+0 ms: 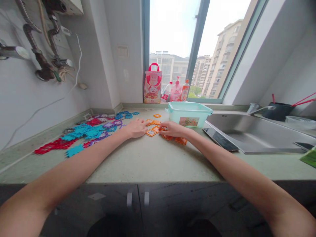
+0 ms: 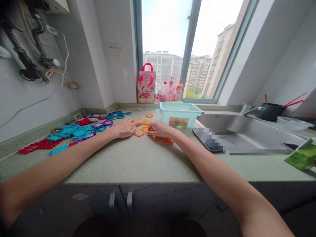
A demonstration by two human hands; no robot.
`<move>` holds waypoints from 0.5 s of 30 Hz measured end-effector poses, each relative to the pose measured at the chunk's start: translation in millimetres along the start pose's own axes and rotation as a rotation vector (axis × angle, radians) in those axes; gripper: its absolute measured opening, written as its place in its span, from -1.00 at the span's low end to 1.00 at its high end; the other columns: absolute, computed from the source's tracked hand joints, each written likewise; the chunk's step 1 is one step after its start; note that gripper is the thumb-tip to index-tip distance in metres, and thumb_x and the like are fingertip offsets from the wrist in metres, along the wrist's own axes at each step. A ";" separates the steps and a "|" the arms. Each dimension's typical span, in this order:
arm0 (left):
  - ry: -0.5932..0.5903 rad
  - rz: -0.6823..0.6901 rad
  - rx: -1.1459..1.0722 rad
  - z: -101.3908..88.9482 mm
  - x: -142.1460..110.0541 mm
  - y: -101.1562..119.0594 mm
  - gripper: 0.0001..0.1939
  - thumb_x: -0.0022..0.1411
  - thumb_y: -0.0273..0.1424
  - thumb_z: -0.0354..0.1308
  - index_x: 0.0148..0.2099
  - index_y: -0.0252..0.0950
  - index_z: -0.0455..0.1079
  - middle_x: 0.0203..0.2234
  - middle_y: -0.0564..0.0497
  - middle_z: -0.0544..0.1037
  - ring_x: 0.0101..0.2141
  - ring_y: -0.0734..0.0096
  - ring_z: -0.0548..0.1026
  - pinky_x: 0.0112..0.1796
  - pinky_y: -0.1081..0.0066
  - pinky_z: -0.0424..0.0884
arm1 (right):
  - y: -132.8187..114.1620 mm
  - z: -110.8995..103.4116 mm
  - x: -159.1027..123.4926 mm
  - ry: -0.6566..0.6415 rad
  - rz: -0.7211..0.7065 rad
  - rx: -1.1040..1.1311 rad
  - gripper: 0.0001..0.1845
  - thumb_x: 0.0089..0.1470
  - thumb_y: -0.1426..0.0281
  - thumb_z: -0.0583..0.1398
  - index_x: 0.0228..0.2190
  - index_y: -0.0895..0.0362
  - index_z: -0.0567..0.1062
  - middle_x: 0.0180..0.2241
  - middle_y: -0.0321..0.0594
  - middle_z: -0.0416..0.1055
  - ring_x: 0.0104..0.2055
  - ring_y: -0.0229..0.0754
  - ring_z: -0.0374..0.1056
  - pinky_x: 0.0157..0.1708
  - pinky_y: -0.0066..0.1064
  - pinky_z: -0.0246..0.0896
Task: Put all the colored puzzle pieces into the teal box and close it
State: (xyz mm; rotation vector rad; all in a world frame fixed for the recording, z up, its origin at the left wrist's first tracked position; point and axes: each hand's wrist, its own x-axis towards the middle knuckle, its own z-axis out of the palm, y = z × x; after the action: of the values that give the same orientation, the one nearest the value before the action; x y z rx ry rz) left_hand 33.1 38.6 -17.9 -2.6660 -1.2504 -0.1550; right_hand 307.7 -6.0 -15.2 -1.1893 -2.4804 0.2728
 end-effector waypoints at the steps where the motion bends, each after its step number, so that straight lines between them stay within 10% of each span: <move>1: 0.003 0.019 0.015 -4.9 -2.4 3.3 -0.39 0.52 -0.21 -0.14 0.50 -0.13 0.32 0.11 -0.23 0.56 0.10 -0.07 0.49 0.20 0.02 0.34 | -0.2 -0.1 -0.3 0.014 -0.010 0.000 -0.79 0.28 0.23 0.34 -0.16 0.09 0.66 -0.24 -0.19 0.68 -0.22 -0.12 0.54 -0.15 -0.37 0.34; 8: 0.035 0.150 -0.140 -24.3 -9.1 -4.4 -0.47 0.50 -0.22 -0.11 0.27 -0.18 0.56 0.04 -0.13 0.63 0.03 0.08 0.57 0.09 0.22 0.41 | -9.4 -0.1 -1.4 0.056 -0.080 -0.017 -0.79 0.20 0.25 0.39 -0.41 0.10 0.63 -0.09 -0.10 0.70 -0.22 -0.11 0.57 -0.13 -0.34 0.32; 15: 0.064 0.261 -0.219 -24.5 -12.3 -24.3 -0.58 0.44 -0.29 0.02 0.13 -0.15 0.65 -0.06 -0.08 0.68 -0.05 0.15 0.59 0.03 0.29 0.44 | -11.3 -2.1 -4.9 0.009 -0.050 0.037 -0.83 0.19 0.26 0.36 -0.24 0.08 0.68 -0.21 -0.22 0.71 -0.26 -0.15 0.54 -0.18 -0.36 0.32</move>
State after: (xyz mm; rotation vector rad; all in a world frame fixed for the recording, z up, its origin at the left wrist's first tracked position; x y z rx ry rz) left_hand 6.3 39.2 7.0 -2.9525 -0.9014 -0.3537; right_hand 303.4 -16.9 -10.8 -1.1094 -2.4828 0.2972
